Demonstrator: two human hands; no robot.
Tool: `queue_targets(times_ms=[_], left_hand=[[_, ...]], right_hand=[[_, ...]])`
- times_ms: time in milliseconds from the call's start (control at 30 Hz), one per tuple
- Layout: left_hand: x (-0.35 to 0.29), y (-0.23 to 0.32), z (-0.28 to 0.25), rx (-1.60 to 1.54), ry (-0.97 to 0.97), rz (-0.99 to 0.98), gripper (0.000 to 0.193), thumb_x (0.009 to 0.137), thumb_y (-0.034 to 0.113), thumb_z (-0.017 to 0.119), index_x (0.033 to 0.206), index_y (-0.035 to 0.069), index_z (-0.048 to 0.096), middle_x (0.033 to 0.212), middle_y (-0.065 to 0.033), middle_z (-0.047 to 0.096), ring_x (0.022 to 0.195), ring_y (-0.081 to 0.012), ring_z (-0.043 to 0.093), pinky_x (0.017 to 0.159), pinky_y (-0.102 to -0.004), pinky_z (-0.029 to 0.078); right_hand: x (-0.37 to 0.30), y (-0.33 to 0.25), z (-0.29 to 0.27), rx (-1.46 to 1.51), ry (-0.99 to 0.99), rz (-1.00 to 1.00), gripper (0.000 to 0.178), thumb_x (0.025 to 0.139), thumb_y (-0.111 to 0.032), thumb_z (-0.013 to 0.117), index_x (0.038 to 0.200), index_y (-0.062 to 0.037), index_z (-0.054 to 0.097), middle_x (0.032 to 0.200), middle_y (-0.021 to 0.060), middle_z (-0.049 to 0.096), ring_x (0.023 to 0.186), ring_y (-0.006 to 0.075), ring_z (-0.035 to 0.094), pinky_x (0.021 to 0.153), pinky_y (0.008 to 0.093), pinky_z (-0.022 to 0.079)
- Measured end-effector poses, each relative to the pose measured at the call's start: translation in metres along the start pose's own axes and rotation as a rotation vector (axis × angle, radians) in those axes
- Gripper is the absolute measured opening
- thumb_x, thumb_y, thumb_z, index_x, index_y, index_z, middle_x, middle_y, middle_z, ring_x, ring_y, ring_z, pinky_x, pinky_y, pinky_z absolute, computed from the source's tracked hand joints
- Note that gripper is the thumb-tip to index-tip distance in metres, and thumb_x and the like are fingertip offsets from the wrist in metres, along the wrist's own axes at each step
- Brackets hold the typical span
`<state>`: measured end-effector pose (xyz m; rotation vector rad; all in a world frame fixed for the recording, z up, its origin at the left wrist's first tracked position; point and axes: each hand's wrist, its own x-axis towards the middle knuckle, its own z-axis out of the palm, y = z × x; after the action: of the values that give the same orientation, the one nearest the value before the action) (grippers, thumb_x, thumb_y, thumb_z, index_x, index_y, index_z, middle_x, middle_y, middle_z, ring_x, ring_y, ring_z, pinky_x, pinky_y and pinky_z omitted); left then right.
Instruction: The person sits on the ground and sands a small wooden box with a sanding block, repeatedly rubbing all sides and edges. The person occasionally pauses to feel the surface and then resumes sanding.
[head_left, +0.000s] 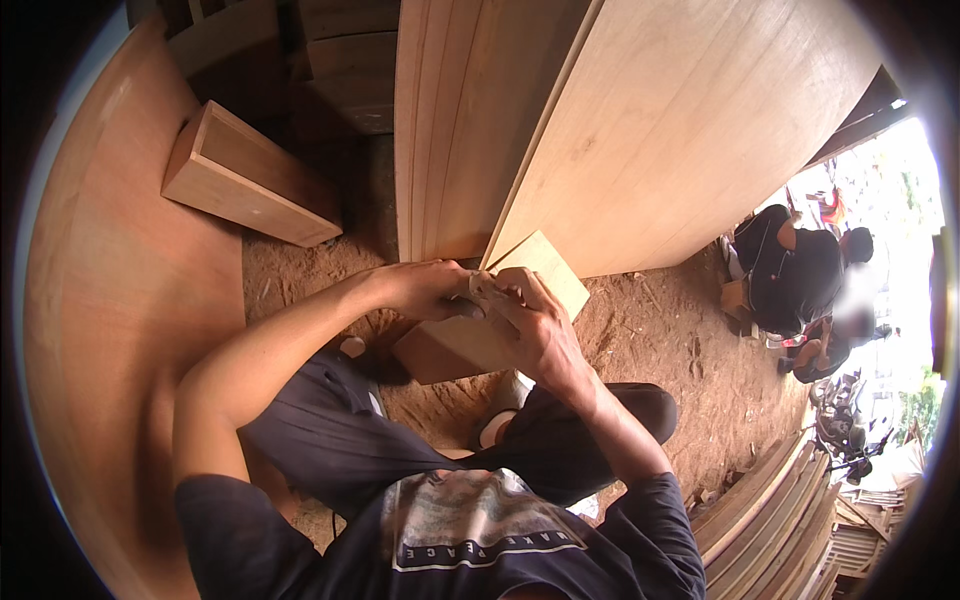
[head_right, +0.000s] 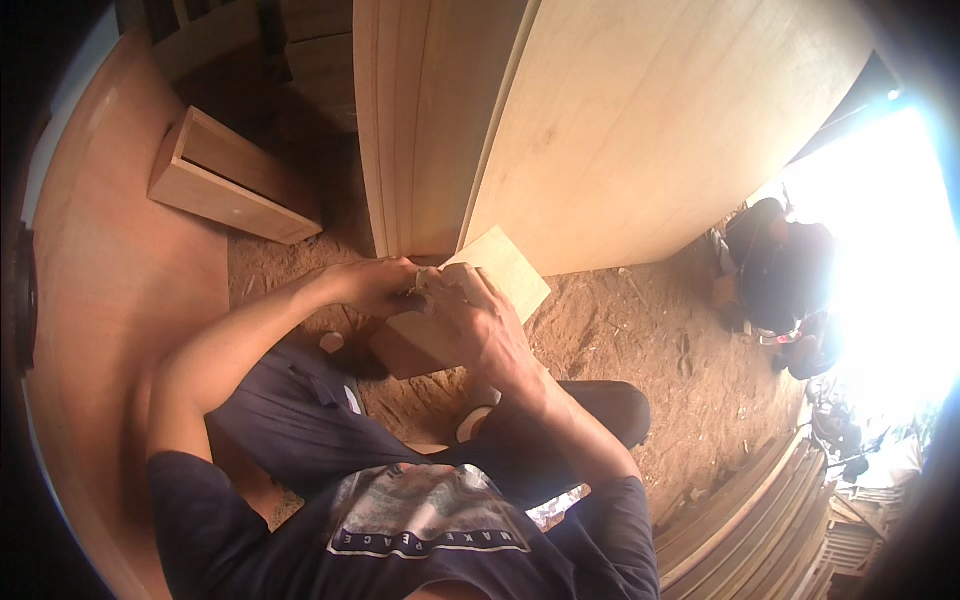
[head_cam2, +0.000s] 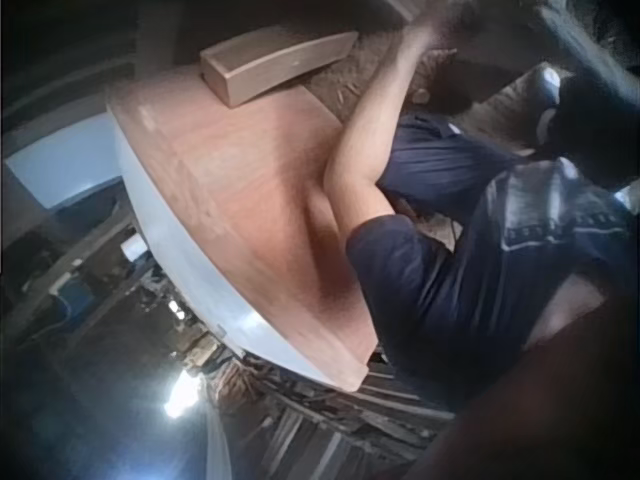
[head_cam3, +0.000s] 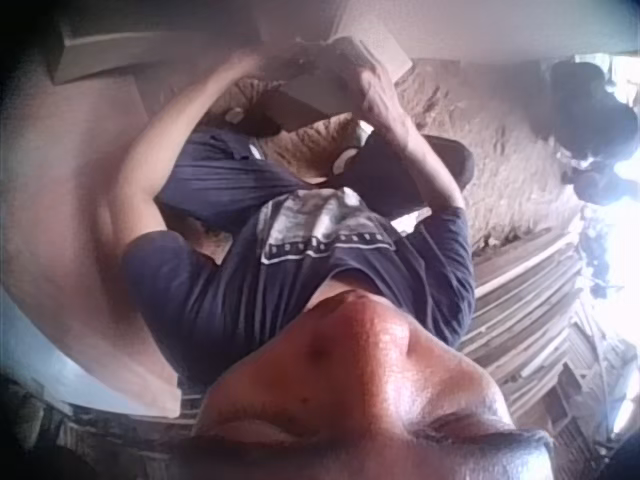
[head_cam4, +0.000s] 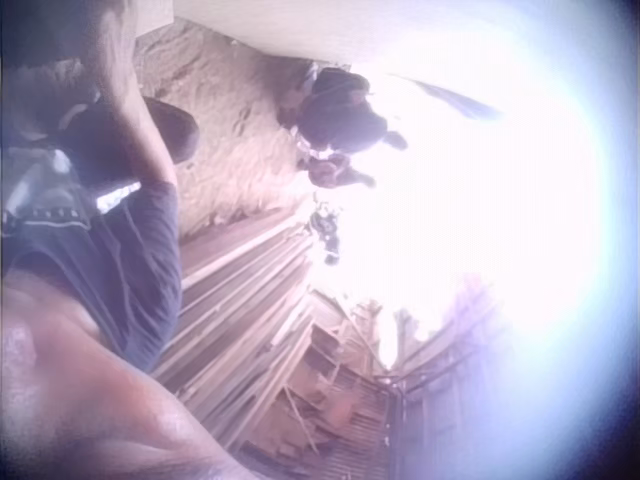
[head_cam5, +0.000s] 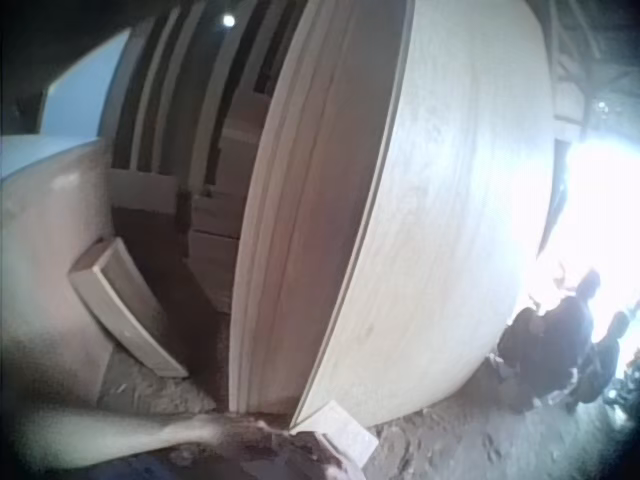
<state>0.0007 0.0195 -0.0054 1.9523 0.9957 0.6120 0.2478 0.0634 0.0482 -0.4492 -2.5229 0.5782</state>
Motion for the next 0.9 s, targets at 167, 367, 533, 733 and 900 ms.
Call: queue_targets(times_ms=[167,367,533,733,900], left_hand=[[0.003,0.018,0.000,0.125,-0.034,-0.184,0.046,0.108,0.032,0.072,0.142,0.002,0.064,0.104,-0.0238,0.079,0.095,-0.0413,0.077,0.086,-0.0502,0.058],[-0.001,0.005,0.000,0.076,-0.076,-0.162,0.043,0.107,0.035,0.072,0.126,-0.003,0.070,0.100,-0.0272,0.076,0.096,-0.0454,0.075,0.086,-0.0536,0.057],[0.002,0.006,0.009,0.153,0.048,-0.103,0.044,0.107,0.038,0.072,0.117,-0.005,0.072,0.098,-0.0283,0.075,0.095,-0.0457,0.074,0.086,-0.0548,0.057],[-0.006,-0.008,0.010,0.143,0.016,-0.123,0.051,0.105,0.035,0.074,0.133,-0.006,0.062,0.107,-0.0307,0.076,0.106,-0.0493,0.073,0.092,-0.0548,0.057],[-0.004,0.004,0.006,0.235,0.004,-0.132,0.053,0.103,0.031,0.077,0.138,-0.005,0.059,0.115,-0.0296,0.076,0.111,-0.0490,0.072,0.093,-0.0525,0.057]], right_hand=[[0.020,0.041,-0.020,0.102,-0.017,0.428,0.028,0.095,-0.005,0.076,0.123,-0.0046,0.078,0.091,0.0167,0.070,0.088,0.0345,0.072,0.077,0.0448,0.058],[0.002,0.008,-0.008,0.205,-0.029,-0.021,0.032,0.084,0.005,0.075,0.116,0.0036,0.080,0.087,0.0172,0.067,0.075,0.0273,0.069,0.071,0.0393,0.058],[0.006,0.051,-0.010,0.242,0.033,0.273,0.016,0.096,-0.003,0.072,0.108,0.0023,0.081,0.096,0.0194,0.071,0.084,0.0282,0.072,0.076,0.0393,0.059],[-0.009,0.009,-0.010,0.224,-0.018,-0.021,0.013,0.098,-0.009,0.073,0.102,0.0020,0.078,0.101,0.0197,0.073,0.092,0.0327,0.073,0.078,0.0439,0.059],[-0.021,0.049,-0.015,0.211,-0.072,0.092,0.037,0.092,-0.005,0.074,0.128,-0.0009,0.076,0.110,0.0189,0.076,0.101,0.0357,0.075,0.086,0.0453,0.061]])
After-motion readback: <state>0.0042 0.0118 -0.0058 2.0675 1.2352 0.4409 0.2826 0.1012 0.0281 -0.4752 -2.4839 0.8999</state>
